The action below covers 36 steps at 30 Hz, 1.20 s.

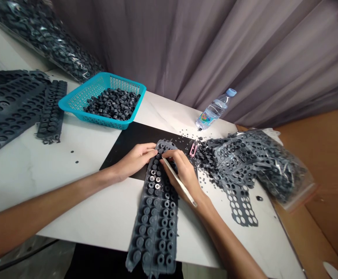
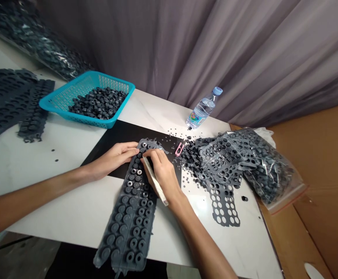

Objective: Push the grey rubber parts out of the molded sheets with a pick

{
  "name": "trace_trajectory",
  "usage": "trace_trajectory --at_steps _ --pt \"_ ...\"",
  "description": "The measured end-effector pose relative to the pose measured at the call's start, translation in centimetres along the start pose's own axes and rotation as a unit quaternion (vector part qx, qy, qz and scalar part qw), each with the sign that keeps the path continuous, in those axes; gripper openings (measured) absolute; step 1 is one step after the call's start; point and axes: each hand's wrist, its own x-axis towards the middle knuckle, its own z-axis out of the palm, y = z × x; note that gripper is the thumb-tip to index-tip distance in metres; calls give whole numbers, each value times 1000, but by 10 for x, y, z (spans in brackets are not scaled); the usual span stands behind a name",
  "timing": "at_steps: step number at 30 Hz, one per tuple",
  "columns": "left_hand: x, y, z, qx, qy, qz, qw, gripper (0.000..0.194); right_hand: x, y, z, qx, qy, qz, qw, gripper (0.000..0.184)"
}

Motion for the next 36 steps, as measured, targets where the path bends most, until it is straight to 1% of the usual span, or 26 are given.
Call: trace_trajectory --at_steps 5,8,11,16,18,20,22,23,25,27,28,29,31,33,34,36 --pt "1 -5 -2 21 -11 19 1000 30 -1 0 4 -8 19 16 1000 13" --pt "3 -10 -4 41 -11 37 998 30 -1 0 5 -33 16 19 999 21" --pt "5 -14 -6 96 1 63 993 30 -1 0 5 -79 4 12 997 30" --pt "6 -17 -6 180 28 90 979 26 0 0 11 -149 8 -7 989 26" --pt "6 -17 -6 188 39 89 977 22 1 1 15 -170 34 7 985 28" --pt "6 -15 -6 183 39 77 979 20 1 5 14 -197 84 38 976 31" --pt "5 -12 -6 166 32 61 984 20 -1 15 6 -236 130 80 960 33" --pt "4 -10 -6 152 25 53 987 20 -3 22 -1 -258 139 101 951 33" --pt "3 -6 -6 115 9 38 993 21 -9 36 -18 -296 136 148 934 33" --pt "1 -1 -4 74 -1 20 997 23 -14 48 -35 -307 131 170 927 33" --pt "1 1 -3 56 -5 9 998 23 -16 51 -41 -297 134 171 930 34" --pt "0 2 -3 38 -5 -2 999 24 -16 52 -45 -269 131 170 939 36" --pt "0 4 -1 9 5 -20 1000 25 -14 48 -45 -171 127 166 963 40" --pt "0 6 -1 -13 21 -34 999 24 -9 37 -37 -58 113 157 979 37" --pt "0 6 -2 -22 31 -40 998 24 -7 30 -31 -20 101 149 983 33" --pt "1 6 -2 -40 45 -49 997 23 -3 17 -19 11 66 128 990 22"
